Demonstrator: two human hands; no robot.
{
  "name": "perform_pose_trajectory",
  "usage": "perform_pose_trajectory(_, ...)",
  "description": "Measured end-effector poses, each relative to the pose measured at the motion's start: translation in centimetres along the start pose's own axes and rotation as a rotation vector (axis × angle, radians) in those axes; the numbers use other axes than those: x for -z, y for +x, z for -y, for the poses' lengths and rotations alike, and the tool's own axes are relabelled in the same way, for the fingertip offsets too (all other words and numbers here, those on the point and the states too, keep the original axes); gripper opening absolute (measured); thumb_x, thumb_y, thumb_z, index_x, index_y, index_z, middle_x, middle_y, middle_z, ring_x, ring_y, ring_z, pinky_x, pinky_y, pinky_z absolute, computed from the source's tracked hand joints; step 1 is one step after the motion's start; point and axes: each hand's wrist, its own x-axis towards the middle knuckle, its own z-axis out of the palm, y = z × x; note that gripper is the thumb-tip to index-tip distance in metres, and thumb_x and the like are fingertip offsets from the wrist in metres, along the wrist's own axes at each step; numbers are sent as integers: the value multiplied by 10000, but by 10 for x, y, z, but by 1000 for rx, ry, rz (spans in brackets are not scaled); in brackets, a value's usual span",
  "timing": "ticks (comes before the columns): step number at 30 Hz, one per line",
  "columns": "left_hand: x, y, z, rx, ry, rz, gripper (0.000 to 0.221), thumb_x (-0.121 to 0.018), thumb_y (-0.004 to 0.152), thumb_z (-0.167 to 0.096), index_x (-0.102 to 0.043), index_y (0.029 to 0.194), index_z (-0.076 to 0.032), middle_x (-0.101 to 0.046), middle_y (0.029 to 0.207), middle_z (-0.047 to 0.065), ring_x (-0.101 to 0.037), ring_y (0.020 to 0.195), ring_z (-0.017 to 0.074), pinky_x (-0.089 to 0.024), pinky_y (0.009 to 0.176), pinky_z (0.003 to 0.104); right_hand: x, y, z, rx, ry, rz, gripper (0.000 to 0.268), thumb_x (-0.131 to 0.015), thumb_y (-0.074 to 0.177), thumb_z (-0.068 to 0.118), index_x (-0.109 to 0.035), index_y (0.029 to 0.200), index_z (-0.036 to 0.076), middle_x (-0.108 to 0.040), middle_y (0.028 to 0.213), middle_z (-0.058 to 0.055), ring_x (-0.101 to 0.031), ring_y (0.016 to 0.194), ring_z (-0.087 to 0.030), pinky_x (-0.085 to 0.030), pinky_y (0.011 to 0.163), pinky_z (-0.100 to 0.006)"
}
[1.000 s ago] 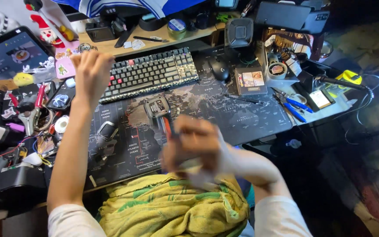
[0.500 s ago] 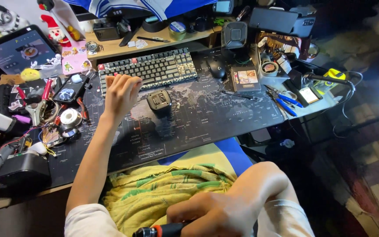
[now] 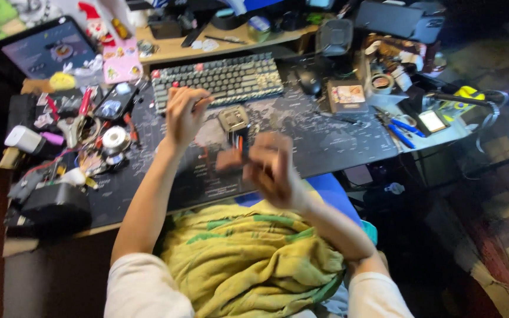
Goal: Disassembling a small electronic device using a screwdriver and prying tool on a workbench.
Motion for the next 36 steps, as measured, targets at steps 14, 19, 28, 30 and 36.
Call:
perform_pose_trajectory(14, 5, 2, -19, 224, -234, 27, 104, -726, 1133, -72, -737, 1220, -15, -842, 1008, 129, -833, 885, 227, -608, 798, 341, 68, 39, -105, -27, -420, -433, 162, -721, 1085, -26, -748, 1236, 27, -766, 1274, -210, -711, 581, -198, -614, 490, -240)
perform_pose_trajectory(19, 1, -1, -23, 285, -302, 75, 225, -740, 1145, -153, -679, 1355, -104, -836, 1100, 97, -841, 922, 215, -685, 795, 325, 49, -5, -118, -156, -353, -674, 200, -792, 1018, 41, -674, 1179, 57, -783, 1073, -198, -741, 662, -181, -701, 636, -308)
perform_pose_trajectory(28, 0, 18, -31, 187, -336, 62, 109, -762, 1117, -76, -684, 1155, -10, -793, 999, 146, -814, 834, 228, -668, 671, 291, 42, -44, -103, 122, -913, -866, 374, -501, 1228, 323, -740, 1359, 66, -725, 841, -63, -661, 714, -140, -511, 722, -290)
perform_pose_trajectory(30, 0, 30, -41, 173, -349, 55, 150, -710, 1158, -171, -682, 1142, -24, -781, 1017, 126, -790, 855, 224, -653, 748, 320, 36, -66, -111, 231, -979, -1009, 303, -529, 1213, 242, -709, 1374, 58, -750, 1052, -87, -562, 706, -109, -414, 640, -257)
perform_pose_trajectory(36, -13, 12, -35, 106, -320, 120, 134, -822, 1103, -93, -704, 1115, -31, -760, 967, 106, -679, 802, 179, -560, 727, 275, 29, -110, -131, 197, -994, -1146, 188, -691, 1127, 236, -668, 1260, 105, -642, 1114, -55, -541, 810, -137, -441, 690, -295)
